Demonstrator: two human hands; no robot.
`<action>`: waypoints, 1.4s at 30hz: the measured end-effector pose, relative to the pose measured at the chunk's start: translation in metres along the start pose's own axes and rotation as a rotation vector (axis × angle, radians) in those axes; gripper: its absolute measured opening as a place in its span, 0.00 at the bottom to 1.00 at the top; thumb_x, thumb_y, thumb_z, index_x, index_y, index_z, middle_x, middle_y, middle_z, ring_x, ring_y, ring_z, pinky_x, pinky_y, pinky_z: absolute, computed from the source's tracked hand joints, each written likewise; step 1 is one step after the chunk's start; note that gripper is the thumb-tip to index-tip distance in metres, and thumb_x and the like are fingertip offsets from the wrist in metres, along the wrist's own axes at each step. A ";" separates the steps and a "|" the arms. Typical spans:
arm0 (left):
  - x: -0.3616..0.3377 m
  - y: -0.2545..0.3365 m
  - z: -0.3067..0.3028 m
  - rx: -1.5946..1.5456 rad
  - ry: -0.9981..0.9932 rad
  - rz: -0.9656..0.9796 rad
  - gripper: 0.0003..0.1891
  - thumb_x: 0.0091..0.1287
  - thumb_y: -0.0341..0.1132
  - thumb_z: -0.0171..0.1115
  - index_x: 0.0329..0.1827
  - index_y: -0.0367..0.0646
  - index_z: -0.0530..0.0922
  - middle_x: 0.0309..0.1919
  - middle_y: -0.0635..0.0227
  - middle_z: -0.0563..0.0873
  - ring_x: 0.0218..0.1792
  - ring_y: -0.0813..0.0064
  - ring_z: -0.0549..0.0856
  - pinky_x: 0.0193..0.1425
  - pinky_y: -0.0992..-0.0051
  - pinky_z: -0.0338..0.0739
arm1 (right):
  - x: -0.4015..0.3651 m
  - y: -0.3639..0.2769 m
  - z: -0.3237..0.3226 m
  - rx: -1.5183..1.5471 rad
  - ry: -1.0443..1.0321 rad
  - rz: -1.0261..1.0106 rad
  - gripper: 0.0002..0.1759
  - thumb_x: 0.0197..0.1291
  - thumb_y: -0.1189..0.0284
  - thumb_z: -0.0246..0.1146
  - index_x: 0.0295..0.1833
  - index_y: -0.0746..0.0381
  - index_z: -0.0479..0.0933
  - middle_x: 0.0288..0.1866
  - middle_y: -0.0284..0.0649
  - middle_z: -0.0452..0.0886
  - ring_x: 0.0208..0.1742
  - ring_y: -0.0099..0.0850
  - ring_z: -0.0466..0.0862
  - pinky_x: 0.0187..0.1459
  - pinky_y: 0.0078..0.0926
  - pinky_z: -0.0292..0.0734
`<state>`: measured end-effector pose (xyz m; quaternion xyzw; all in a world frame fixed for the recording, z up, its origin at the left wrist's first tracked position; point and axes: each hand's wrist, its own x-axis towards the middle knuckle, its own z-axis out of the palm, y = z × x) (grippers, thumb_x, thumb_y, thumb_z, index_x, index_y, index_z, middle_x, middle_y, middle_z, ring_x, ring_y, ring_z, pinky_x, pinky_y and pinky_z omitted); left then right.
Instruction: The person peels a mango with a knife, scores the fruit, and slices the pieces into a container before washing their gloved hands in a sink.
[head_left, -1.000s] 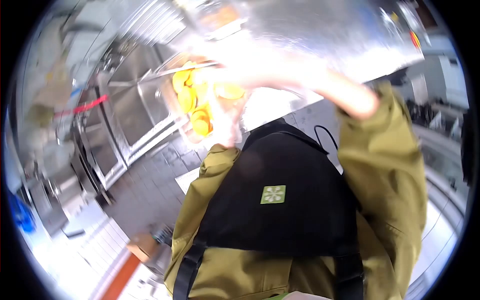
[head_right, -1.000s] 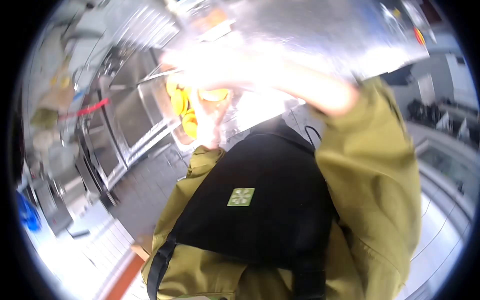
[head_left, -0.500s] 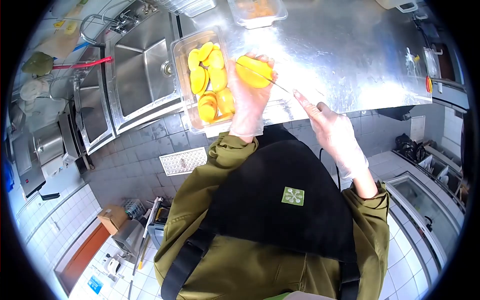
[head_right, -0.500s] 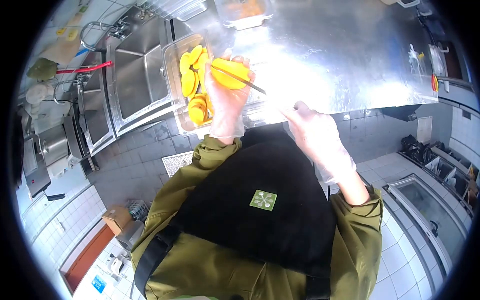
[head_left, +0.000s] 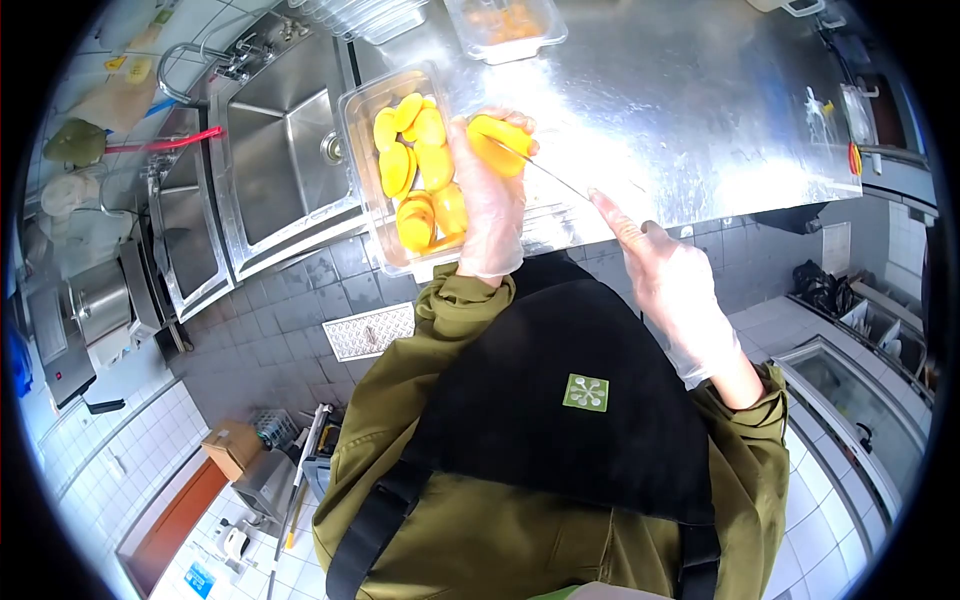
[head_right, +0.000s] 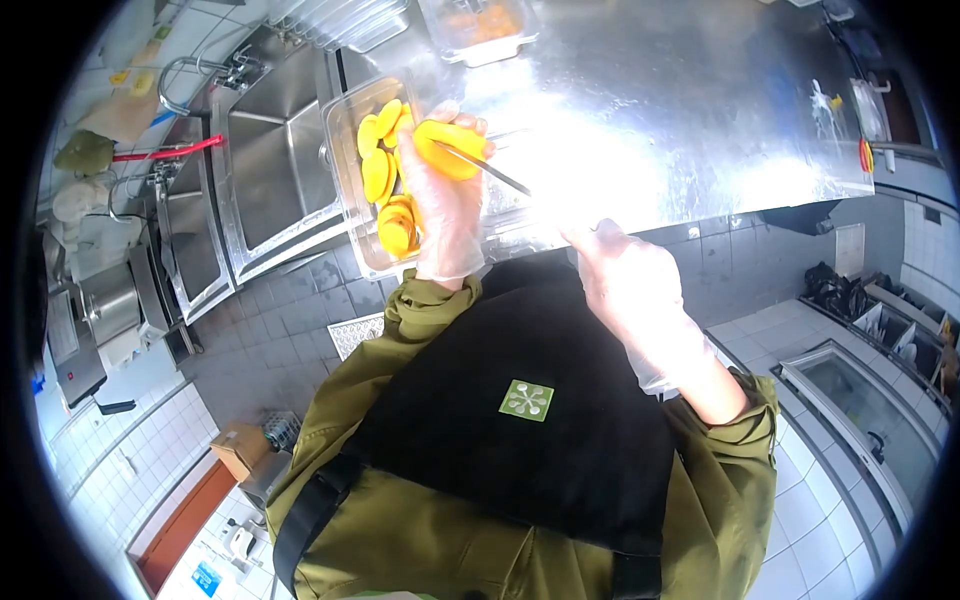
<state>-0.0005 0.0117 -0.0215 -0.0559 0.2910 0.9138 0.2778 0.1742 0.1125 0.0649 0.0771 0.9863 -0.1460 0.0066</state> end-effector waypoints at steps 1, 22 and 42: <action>0.000 0.001 0.001 0.019 0.006 0.003 0.24 0.71 0.56 0.37 0.37 0.44 0.71 0.30 0.66 0.75 0.37 0.66 0.74 0.35 0.70 0.70 | -0.002 0.001 0.001 -0.001 0.009 -0.010 0.27 0.54 0.79 0.56 0.61 0.53 0.69 0.27 0.38 0.71 0.16 0.31 0.74 0.19 0.26 0.70; -0.004 0.005 0.013 0.007 -0.075 0.022 0.24 0.70 0.56 0.36 0.37 0.44 0.72 0.30 0.65 0.75 0.37 0.65 0.76 0.53 0.59 0.70 | -0.005 -0.014 -0.017 0.183 -0.008 0.095 0.32 0.52 0.82 0.57 0.64 0.48 0.67 0.24 0.42 0.73 0.18 0.40 0.77 0.19 0.34 0.71; 0.006 0.003 0.006 0.143 -0.076 0.121 0.26 0.72 0.54 0.32 0.35 0.41 0.71 0.29 0.63 0.75 0.33 0.65 0.75 0.43 0.65 0.72 | -0.012 -0.008 -0.019 0.121 -0.137 0.186 0.34 0.58 0.82 0.54 0.69 0.45 0.62 0.19 0.44 0.69 0.17 0.39 0.75 0.22 0.33 0.73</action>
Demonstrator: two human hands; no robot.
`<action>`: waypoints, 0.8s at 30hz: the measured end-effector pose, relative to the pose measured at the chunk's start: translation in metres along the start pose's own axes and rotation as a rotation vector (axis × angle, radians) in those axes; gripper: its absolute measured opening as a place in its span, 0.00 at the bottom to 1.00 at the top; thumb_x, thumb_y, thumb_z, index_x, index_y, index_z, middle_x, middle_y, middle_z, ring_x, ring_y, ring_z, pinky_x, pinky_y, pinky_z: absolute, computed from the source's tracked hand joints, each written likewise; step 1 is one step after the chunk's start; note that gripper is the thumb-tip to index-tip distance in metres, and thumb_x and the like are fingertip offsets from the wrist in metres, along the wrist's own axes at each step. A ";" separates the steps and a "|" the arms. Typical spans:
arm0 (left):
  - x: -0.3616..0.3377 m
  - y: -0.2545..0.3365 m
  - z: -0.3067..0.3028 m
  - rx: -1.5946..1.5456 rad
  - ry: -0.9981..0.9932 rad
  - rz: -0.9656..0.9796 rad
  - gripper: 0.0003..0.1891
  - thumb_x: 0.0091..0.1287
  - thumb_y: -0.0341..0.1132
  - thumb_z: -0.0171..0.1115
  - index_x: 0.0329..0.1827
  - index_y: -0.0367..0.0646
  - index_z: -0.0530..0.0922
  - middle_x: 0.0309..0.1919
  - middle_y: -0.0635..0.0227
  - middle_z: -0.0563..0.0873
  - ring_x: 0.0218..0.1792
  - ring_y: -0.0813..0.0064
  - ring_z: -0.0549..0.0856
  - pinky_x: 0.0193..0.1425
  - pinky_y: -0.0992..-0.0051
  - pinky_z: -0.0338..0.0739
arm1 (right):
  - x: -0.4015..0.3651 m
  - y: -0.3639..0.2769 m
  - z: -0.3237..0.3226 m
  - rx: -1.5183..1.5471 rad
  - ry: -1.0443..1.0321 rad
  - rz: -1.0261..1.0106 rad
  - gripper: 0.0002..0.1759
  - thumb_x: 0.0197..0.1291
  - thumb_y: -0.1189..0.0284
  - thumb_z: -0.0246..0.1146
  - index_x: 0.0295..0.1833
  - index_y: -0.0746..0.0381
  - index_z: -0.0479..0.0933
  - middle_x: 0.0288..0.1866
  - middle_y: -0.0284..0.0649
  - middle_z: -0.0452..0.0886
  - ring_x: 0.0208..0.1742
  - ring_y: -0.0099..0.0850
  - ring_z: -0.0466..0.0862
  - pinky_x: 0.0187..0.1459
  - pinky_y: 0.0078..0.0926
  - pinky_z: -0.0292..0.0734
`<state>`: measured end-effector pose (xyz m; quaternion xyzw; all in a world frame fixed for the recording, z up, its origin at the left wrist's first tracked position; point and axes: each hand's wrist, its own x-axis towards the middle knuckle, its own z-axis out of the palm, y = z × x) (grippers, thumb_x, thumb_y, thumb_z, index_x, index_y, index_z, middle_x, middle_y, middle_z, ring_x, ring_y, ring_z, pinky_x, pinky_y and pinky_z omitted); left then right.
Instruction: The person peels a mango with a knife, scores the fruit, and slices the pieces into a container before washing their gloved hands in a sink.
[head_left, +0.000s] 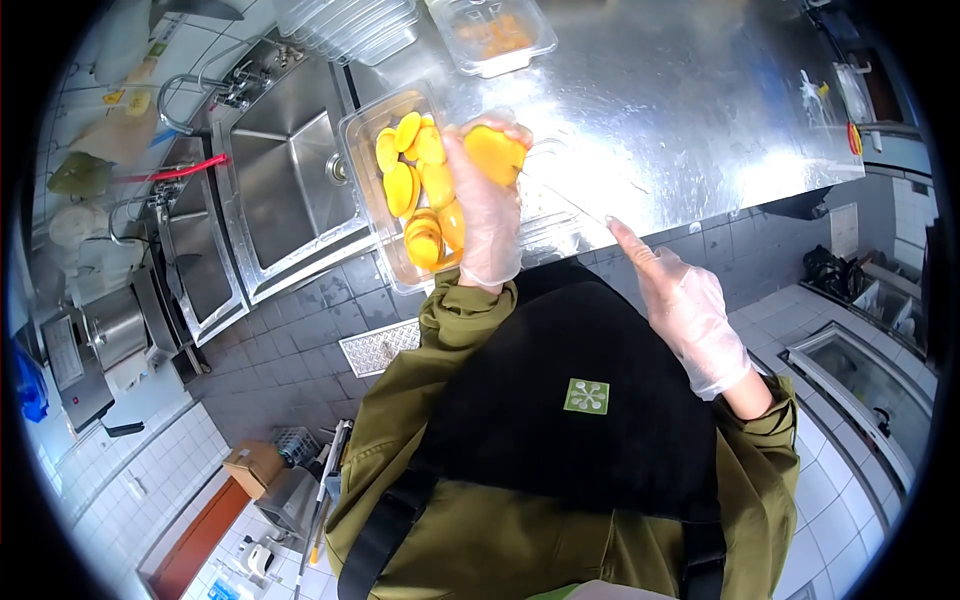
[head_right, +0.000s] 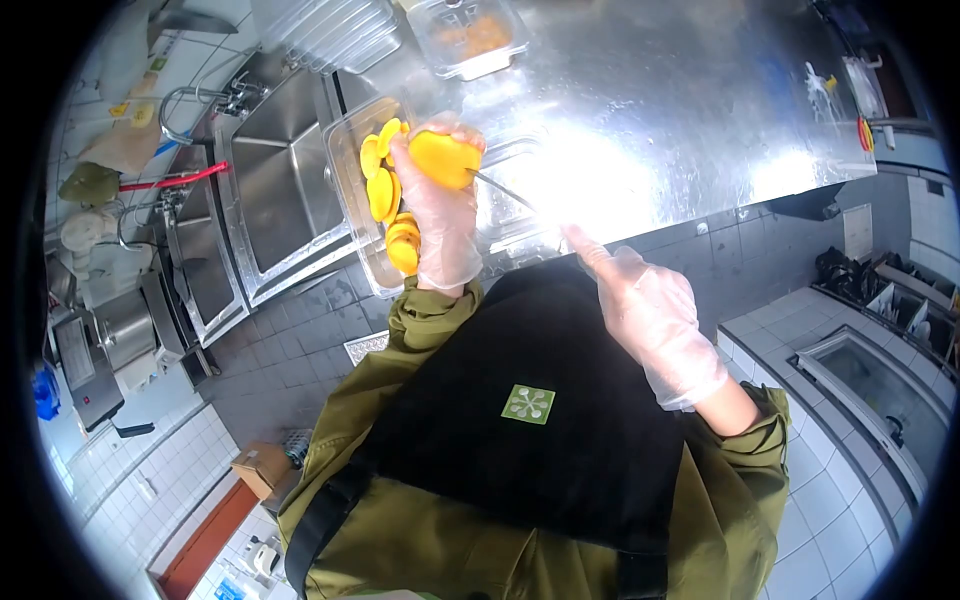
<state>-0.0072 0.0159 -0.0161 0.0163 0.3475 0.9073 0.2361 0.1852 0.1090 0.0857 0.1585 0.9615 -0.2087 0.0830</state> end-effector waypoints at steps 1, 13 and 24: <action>0.002 0.001 0.000 -0.026 0.004 -0.003 0.26 0.72 0.54 0.32 0.35 0.41 0.71 0.29 0.63 0.75 0.33 0.65 0.75 0.42 0.65 0.72 | -0.001 -0.001 -0.003 0.007 0.001 0.004 0.33 0.58 0.81 0.54 0.69 0.45 0.61 0.19 0.43 0.69 0.17 0.38 0.75 0.22 0.33 0.73; 0.000 0.008 0.013 -0.062 -0.014 -0.048 0.25 0.72 0.53 0.33 0.35 0.42 0.72 0.28 0.63 0.76 0.32 0.64 0.76 0.41 0.65 0.73 | 0.005 -0.009 -0.001 0.162 0.113 -0.086 0.33 0.59 0.81 0.55 0.69 0.45 0.61 0.21 0.43 0.70 0.18 0.39 0.75 0.23 0.33 0.73; 0.004 0.006 0.005 -0.036 -0.007 0.016 0.24 0.73 0.52 0.35 0.36 0.41 0.72 0.30 0.63 0.76 0.33 0.65 0.76 0.41 0.65 0.74 | 0.009 -0.010 0.011 0.027 0.122 -0.052 0.34 0.57 0.81 0.55 0.68 0.44 0.62 0.19 0.41 0.68 0.15 0.37 0.73 0.19 0.33 0.71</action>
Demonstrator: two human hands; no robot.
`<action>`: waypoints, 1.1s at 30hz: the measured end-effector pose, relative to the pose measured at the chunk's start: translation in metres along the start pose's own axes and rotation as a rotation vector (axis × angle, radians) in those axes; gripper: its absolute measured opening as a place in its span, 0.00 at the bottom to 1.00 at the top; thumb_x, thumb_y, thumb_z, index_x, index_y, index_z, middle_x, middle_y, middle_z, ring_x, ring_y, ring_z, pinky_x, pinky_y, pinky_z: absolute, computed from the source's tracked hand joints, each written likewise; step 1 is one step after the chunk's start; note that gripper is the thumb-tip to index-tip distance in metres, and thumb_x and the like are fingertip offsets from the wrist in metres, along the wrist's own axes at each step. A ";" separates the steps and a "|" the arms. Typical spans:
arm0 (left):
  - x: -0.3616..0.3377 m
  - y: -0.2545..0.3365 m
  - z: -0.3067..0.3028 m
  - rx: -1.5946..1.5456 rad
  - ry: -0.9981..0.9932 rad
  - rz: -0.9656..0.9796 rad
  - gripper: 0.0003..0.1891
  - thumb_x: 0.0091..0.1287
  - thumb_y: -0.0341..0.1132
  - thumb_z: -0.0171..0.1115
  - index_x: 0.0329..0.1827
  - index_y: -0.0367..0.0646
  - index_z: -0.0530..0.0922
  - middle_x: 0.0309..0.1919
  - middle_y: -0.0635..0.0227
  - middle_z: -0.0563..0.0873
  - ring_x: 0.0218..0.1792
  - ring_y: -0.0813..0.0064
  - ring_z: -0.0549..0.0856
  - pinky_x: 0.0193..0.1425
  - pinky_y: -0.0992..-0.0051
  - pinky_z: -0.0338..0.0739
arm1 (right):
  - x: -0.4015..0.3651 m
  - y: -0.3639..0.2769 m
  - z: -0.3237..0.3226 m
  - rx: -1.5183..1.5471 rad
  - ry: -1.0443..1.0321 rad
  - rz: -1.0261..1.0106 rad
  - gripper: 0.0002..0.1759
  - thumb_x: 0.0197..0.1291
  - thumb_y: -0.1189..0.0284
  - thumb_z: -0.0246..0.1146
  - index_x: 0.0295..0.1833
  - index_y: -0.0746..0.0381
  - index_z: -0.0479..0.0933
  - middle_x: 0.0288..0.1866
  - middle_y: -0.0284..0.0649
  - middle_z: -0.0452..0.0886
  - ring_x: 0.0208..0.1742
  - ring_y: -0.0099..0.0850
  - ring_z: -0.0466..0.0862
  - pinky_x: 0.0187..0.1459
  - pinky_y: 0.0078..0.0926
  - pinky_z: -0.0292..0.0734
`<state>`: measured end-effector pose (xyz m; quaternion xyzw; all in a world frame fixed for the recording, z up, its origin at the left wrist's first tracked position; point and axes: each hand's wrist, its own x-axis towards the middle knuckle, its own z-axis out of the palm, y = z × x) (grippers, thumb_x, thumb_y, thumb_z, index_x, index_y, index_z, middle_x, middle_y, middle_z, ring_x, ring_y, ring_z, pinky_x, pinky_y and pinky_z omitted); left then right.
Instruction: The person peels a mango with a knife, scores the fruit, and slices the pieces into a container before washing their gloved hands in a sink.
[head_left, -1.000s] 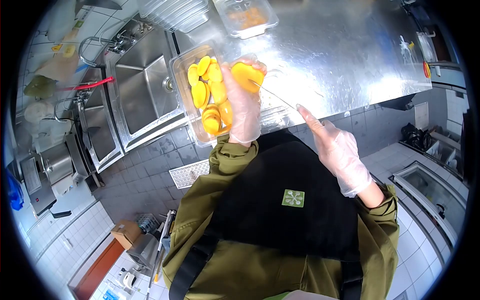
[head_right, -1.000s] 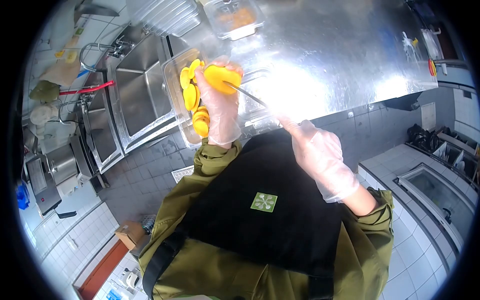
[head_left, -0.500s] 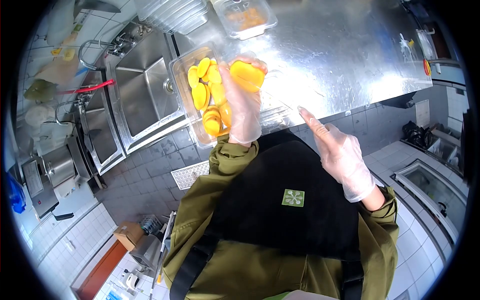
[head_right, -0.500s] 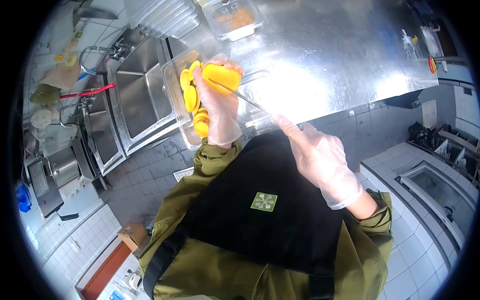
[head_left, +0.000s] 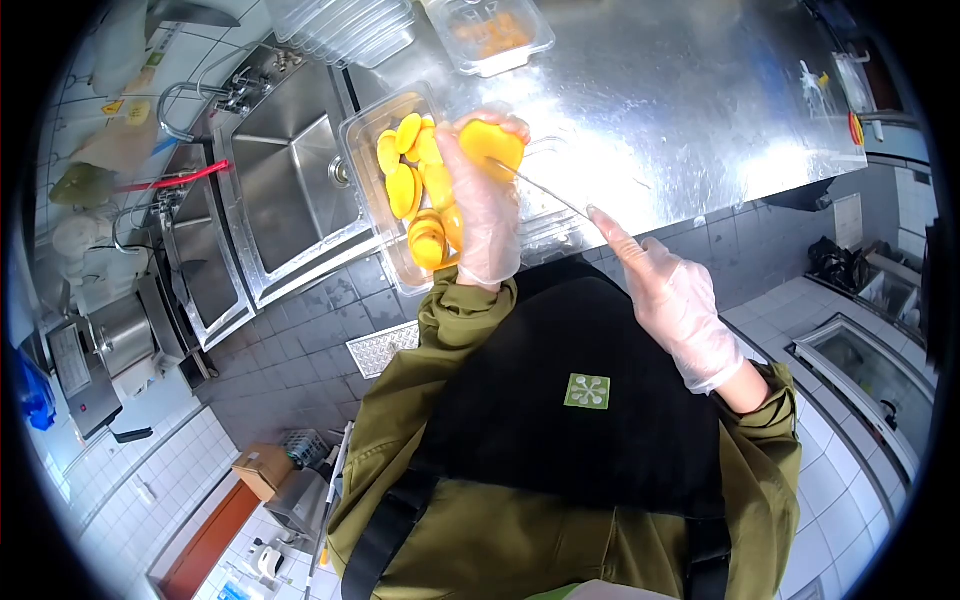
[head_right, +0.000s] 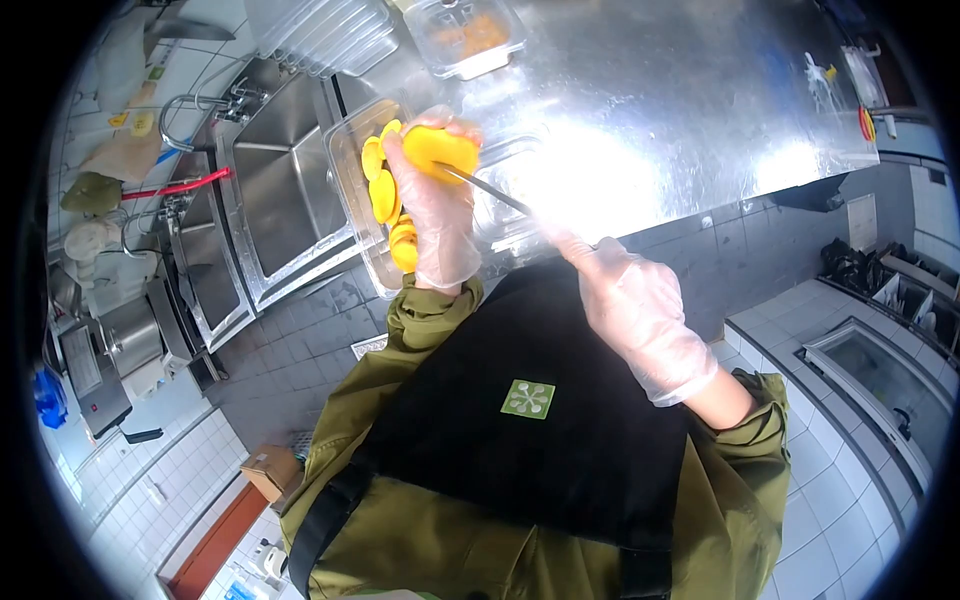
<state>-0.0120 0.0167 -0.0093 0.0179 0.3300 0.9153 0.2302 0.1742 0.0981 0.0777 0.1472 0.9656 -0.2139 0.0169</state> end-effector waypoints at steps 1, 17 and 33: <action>-0.001 0.002 0.000 0.038 -0.003 0.012 0.24 0.73 0.52 0.35 0.37 0.41 0.71 0.31 0.63 0.76 0.33 0.65 0.76 0.41 0.65 0.74 | -0.002 0.003 0.001 -0.002 0.008 -0.005 0.34 0.57 0.81 0.54 0.68 0.44 0.62 0.19 0.41 0.68 0.15 0.37 0.73 0.19 0.33 0.71; -0.003 0.007 0.006 -0.099 -0.011 -0.159 0.25 0.71 0.55 0.35 0.37 0.43 0.72 0.29 0.64 0.75 0.34 0.64 0.76 0.43 0.65 0.73 | -0.007 -0.004 -0.007 0.097 -0.015 -0.016 0.34 0.58 0.82 0.55 0.68 0.44 0.62 0.18 0.41 0.65 0.15 0.37 0.71 0.20 0.33 0.70; 0.000 0.009 -0.003 -0.033 -0.055 -0.047 0.27 0.70 0.59 0.34 0.38 0.43 0.71 0.32 0.65 0.73 0.34 0.67 0.74 0.42 0.65 0.72 | -0.022 0.007 -0.007 0.002 -0.101 0.036 0.35 0.57 0.83 0.54 0.69 0.44 0.61 0.18 0.41 0.67 0.15 0.36 0.73 0.19 0.32 0.71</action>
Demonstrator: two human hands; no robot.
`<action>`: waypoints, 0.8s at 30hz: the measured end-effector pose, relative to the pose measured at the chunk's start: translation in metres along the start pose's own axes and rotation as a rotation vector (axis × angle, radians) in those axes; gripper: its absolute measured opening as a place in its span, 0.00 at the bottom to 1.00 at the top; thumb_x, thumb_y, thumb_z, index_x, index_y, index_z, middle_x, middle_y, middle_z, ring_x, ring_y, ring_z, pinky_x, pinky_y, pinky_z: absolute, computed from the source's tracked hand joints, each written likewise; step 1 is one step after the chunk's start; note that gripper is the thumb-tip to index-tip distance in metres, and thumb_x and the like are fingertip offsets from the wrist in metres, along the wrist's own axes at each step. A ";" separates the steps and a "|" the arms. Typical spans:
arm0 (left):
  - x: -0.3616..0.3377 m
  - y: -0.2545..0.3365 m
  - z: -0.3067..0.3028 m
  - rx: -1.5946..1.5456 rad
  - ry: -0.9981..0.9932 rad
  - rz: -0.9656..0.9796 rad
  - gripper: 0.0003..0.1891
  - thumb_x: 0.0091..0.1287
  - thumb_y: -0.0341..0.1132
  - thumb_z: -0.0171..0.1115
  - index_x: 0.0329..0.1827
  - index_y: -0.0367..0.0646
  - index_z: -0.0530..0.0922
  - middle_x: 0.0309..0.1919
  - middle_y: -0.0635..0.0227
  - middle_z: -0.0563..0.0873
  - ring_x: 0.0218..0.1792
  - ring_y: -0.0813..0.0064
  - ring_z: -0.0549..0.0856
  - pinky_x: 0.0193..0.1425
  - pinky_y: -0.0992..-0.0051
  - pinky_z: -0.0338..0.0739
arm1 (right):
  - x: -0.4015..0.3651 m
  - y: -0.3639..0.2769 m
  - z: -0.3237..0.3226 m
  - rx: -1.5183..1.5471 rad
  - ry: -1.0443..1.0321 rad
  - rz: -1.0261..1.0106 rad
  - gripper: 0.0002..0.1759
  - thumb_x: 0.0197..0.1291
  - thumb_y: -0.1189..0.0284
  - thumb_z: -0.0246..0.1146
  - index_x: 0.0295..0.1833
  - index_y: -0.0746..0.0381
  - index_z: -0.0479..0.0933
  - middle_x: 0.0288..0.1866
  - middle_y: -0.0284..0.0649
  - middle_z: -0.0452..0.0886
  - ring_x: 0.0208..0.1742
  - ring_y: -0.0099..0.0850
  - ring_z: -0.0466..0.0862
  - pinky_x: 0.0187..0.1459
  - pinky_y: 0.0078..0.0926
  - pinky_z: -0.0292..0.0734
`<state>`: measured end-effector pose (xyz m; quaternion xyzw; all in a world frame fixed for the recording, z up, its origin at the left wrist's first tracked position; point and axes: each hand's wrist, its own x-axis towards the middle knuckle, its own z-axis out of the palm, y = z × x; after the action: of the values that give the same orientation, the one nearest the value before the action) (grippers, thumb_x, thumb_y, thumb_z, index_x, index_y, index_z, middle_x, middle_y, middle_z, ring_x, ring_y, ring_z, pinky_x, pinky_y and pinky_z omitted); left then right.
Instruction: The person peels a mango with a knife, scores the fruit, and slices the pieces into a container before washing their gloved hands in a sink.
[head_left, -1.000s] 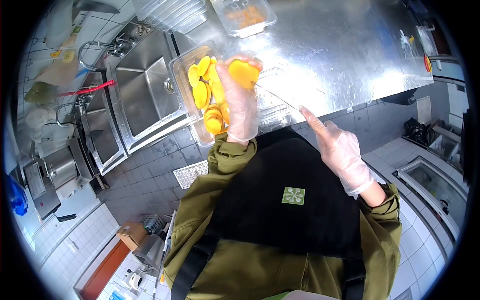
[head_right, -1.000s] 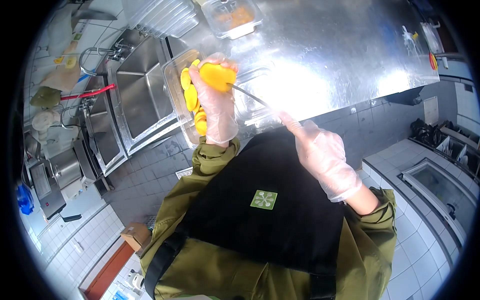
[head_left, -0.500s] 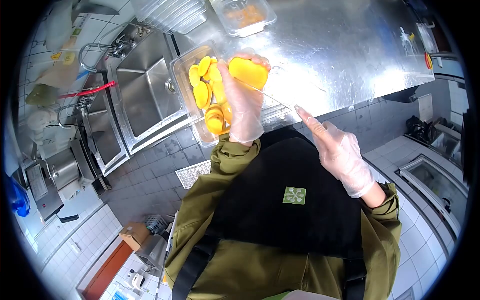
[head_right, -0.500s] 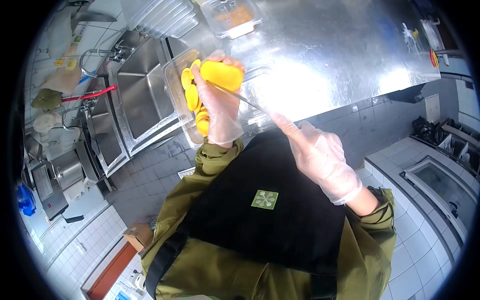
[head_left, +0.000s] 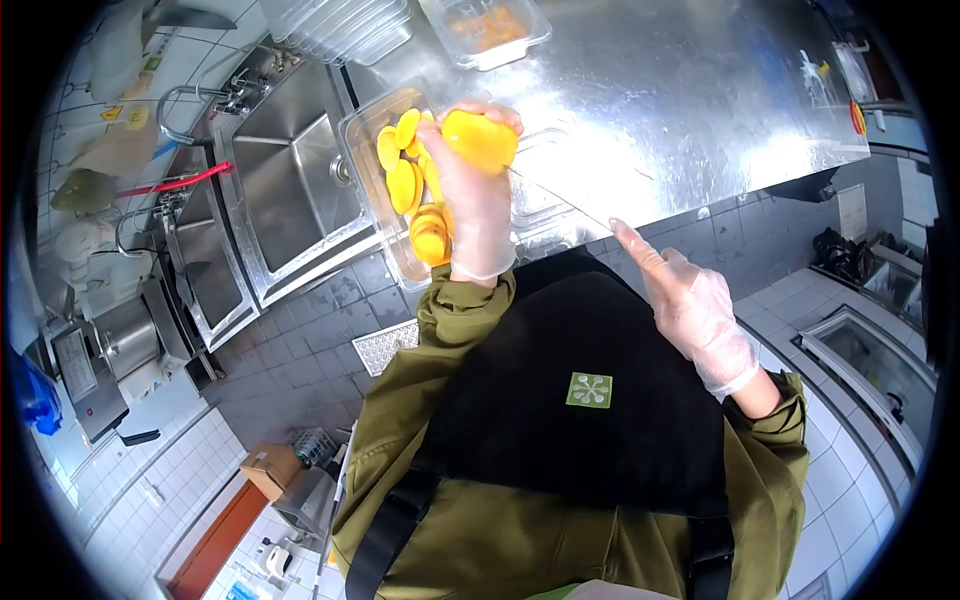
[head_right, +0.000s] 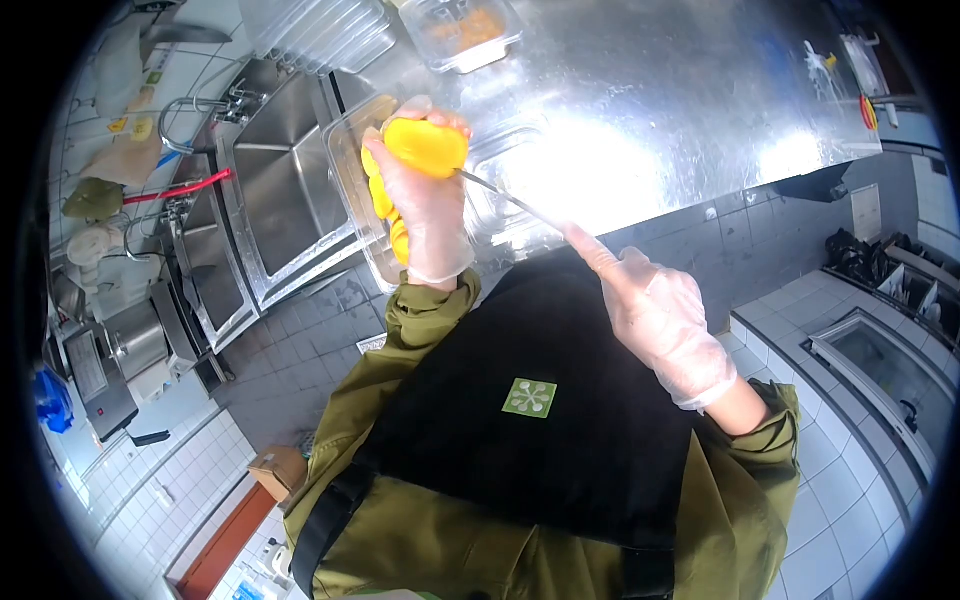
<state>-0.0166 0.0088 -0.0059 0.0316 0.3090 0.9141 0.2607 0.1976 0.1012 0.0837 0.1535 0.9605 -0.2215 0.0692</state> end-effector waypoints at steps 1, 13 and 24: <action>0.001 0.002 0.000 -0.043 0.006 -0.038 0.27 0.71 0.58 0.33 0.38 0.43 0.71 0.32 0.65 0.74 0.34 0.67 0.74 0.43 0.65 0.72 | -0.001 0.000 -0.002 0.020 -0.007 0.006 0.35 0.57 0.83 0.54 0.69 0.44 0.61 0.19 0.41 0.67 0.15 0.37 0.73 0.20 0.32 0.72; -0.013 -0.001 0.017 -0.132 0.038 -0.146 0.26 0.71 0.57 0.35 0.42 0.43 0.71 0.32 0.65 0.74 0.36 0.66 0.75 0.43 0.67 0.74 | 0.001 -0.009 -0.001 0.094 0.043 -0.036 0.34 0.58 0.81 0.55 0.69 0.44 0.61 0.20 0.41 0.67 0.17 0.38 0.74 0.21 0.33 0.73; -0.009 -0.001 -0.002 0.116 -0.020 -0.005 0.34 0.65 0.68 0.36 0.43 0.42 0.71 0.31 0.65 0.76 0.34 0.66 0.77 0.41 0.68 0.74 | -0.006 0.000 -0.010 0.072 0.008 0.003 0.33 0.56 0.81 0.56 0.67 0.45 0.63 0.22 0.43 0.72 0.18 0.39 0.77 0.20 0.33 0.73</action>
<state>-0.0086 0.0041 -0.0072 0.0552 0.3588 0.8937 0.2638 0.2023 0.1041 0.0939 0.1582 0.9520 -0.2551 0.0601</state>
